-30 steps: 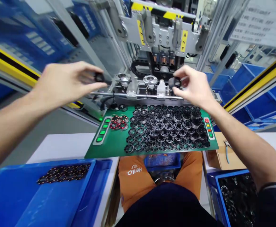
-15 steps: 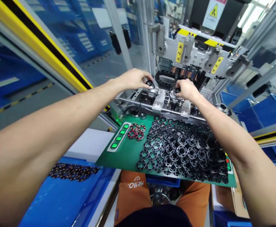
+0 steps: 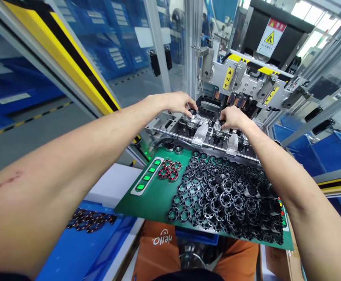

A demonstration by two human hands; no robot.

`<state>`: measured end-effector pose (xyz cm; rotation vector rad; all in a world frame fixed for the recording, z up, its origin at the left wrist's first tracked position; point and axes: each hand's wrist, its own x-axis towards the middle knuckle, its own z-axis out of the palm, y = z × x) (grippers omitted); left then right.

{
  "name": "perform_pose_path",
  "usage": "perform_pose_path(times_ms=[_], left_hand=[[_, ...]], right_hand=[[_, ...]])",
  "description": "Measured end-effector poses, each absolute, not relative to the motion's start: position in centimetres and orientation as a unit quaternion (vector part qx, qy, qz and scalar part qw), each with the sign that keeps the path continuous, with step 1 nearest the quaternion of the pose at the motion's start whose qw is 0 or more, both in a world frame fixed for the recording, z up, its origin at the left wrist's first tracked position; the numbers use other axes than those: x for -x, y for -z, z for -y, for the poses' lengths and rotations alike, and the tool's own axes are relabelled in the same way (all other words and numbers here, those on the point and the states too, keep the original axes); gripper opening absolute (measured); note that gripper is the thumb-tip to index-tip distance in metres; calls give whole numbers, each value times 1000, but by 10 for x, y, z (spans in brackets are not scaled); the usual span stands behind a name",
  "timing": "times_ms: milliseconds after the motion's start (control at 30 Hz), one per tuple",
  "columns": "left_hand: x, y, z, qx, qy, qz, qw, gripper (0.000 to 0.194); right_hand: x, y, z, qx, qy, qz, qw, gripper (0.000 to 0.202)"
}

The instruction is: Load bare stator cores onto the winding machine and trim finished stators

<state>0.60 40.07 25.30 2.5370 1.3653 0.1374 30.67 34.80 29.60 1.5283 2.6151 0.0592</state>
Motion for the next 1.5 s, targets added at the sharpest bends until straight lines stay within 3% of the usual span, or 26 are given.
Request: perform_pose_path(times_ms=[233, 333, 433, 533, 733, 867, 967, 1200, 1500], left_hand=[[3, -248, -417, -868, -41, -458, 188, 67], [1, -240, -397, -878, -59, -455, 136, 62], [-8, -218, -354, -875, -137, -463, 15, 63], [-22, -190, -313, -852, -208, -481, -15, 71], [-37, -168, -290, -823, -273, -498, 10, 76], [-39, -168, -288, -787, -329, -523, -2, 67], [-41, -168, -288, -789, -315, -527, -1, 54], [-38, -166, -292, -784, -311, -537, -6, 59], [-39, -173, -290, -789, -292, -540, 1, 55]], right_hand=[[-307, -301, -361, -487, 1, -867, 109, 46], [-306, -291, -347, -489, -31, -865, 106, 48], [-310, -263, -313, -501, -64, -859, 81, 75], [-315, -232, -283, -527, -60, -846, 49, 92], [-316, -221, -277, -552, -19, -832, 55, 90], [-317, -215, -274, -548, -33, -836, 16, 93], [-318, -207, -269, -547, -35, -837, -13, 92], [-321, -217, -274, -538, -15, -843, -18, 96], [-317, -211, -278, -511, 4, -857, -69, 80]])
